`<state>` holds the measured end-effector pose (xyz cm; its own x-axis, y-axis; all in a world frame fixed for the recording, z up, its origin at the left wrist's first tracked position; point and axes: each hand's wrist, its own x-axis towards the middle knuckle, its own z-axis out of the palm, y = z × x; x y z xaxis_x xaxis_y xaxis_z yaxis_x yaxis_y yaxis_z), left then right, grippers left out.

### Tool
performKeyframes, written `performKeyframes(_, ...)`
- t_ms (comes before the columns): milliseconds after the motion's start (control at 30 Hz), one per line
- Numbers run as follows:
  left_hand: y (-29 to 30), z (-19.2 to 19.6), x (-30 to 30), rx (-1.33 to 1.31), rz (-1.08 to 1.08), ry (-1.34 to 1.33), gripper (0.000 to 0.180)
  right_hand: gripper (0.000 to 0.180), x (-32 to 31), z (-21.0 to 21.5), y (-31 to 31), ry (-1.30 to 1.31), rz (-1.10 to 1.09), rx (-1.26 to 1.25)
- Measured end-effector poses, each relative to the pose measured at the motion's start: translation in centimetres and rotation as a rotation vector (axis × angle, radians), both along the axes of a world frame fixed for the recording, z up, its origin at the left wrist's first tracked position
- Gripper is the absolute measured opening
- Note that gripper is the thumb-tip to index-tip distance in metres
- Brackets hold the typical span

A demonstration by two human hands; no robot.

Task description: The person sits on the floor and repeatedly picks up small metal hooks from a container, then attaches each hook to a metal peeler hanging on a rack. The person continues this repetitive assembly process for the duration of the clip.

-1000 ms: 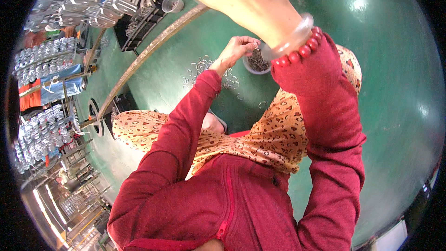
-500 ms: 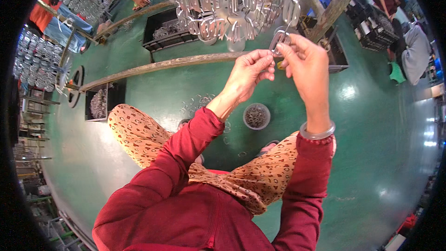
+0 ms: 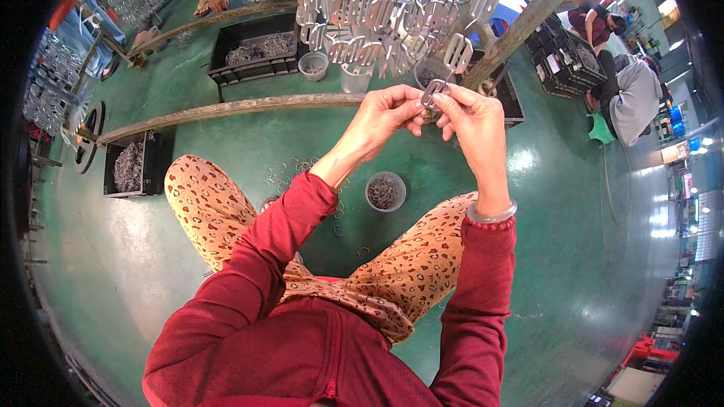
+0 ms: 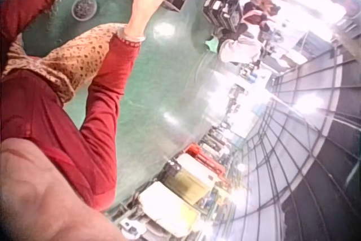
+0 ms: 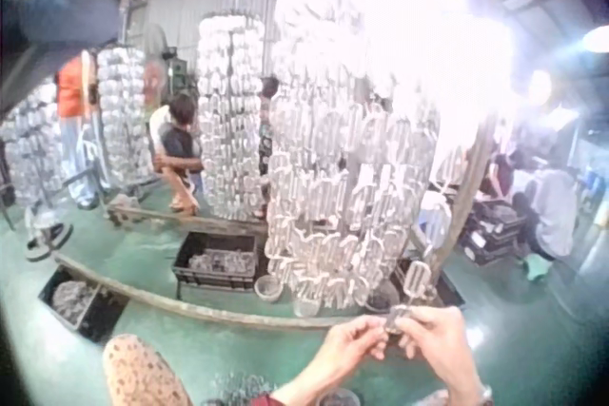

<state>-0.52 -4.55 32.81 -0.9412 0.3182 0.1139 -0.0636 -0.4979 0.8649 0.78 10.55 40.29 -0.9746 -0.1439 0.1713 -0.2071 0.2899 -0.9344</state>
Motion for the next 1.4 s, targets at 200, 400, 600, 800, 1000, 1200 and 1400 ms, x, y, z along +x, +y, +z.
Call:
performKeyframes(200,-0.3,0.1,0.0,0.051,-0.001,-0.098,0.016,0.017,-0.4,0.0,-0.2,-0.002,0.007,0.019)
performKeyframes(400,-0.7,-1.0,0.4,0.043,-0.054,-0.114,0.017,0.017,-0.6,-0.3,-0.3,-0.053,0.010,-0.086)
performKeyframes(600,-0.9,-1.8,0.0,0.132,-0.039,-0.161,0.018,0.016,-0.9,-0.5,-0.1,-0.018,0.019,-0.054)
performKeyframes(800,-0.8,-0.8,-0.4,0.152,-0.079,-0.142,0.018,0.016,-1.0,-0.1,-0.5,-0.024,0.020,-0.024)
performKeyframes(1000,-1.2,-1.1,0.0,0.058,-0.127,-0.112,0.017,0.015,-1.4,-0.2,0.2,-0.034,0.029,-0.027)
performKeyframes(1200,-1.4,-2.3,-1.1,-0.044,-0.135,0.001,0.019,0.011,-1.8,0.8,-1.6,-0.019,0.035,0.226)
performKeyframes(1400,-2.6,-4.2,-2.3,0.100,-0.140,-0.170,0.029,0.015,-6.2,1.3,-2.6,-0.061,0.099,0.436)
